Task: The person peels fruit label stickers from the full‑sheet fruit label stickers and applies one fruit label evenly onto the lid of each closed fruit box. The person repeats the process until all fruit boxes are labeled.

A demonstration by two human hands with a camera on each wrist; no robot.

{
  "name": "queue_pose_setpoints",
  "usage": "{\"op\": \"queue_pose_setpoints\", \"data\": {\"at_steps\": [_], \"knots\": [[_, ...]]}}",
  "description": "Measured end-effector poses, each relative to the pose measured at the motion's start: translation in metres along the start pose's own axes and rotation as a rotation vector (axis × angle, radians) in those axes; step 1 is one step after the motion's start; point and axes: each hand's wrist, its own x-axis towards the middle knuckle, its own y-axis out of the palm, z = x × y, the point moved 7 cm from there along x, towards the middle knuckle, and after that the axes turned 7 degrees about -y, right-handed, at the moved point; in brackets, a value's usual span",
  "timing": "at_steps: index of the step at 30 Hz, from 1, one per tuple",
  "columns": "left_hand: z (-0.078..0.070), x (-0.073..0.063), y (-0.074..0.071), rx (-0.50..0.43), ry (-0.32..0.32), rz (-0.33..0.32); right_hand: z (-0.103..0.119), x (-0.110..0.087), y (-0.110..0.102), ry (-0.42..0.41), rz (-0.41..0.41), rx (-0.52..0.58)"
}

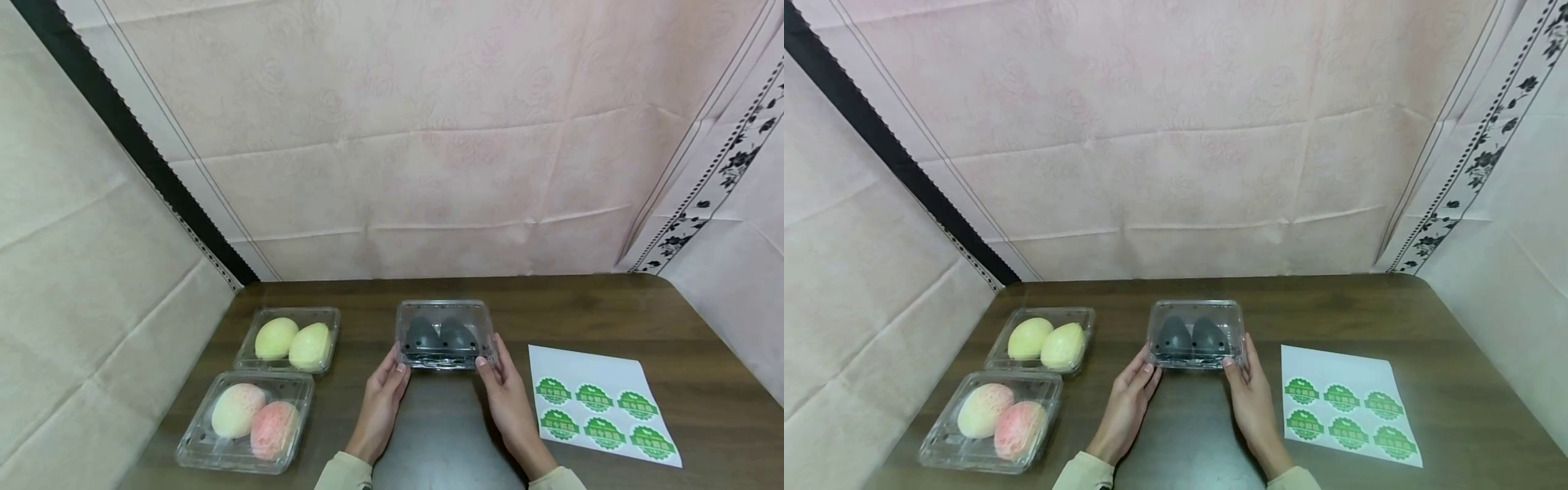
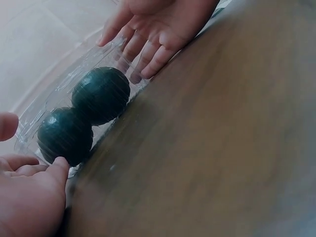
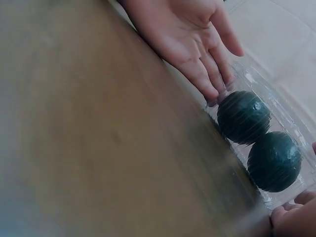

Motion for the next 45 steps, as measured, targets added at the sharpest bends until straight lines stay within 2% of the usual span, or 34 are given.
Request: {"op": "queue_pose_setpoints", "data": {"at_steps": [8, 15, 22, 29, 38, 45], "knots": [[0.003, -0.012, 0.004, -0.047, -0.014, 0.013, 0.001, -0.010, -0.001, -0.001, -0.003, 0.009], [0.007, -0.026, 0.002, -0.079, -0.036, 0.010, -0.006, -0.024, -0.004, 0.049, 0.024, 0.035], [0.007, -0.036, 0.004, -0.088, -0.049, 0.015, -0.005, -0.032, -0.008, 0.056, 0.066, 0.056], [0.007, -0.045, 0.005, -0.065, -0.047, 0.001, -0.008, -0.038, -0.006, 0.110, 0.091, 0.108], [0.002, -0.053, 0.007, -0.036, -0.040, 0.035, -0.003, -0.047, -0.009, 0.108, 0.098, 0.097], [0.001, -0.058, 0.007, -0.020, -0.053, 0.007, 0.000, -0.053, -0.011, 0.125, 0.116, 0.092]]}}
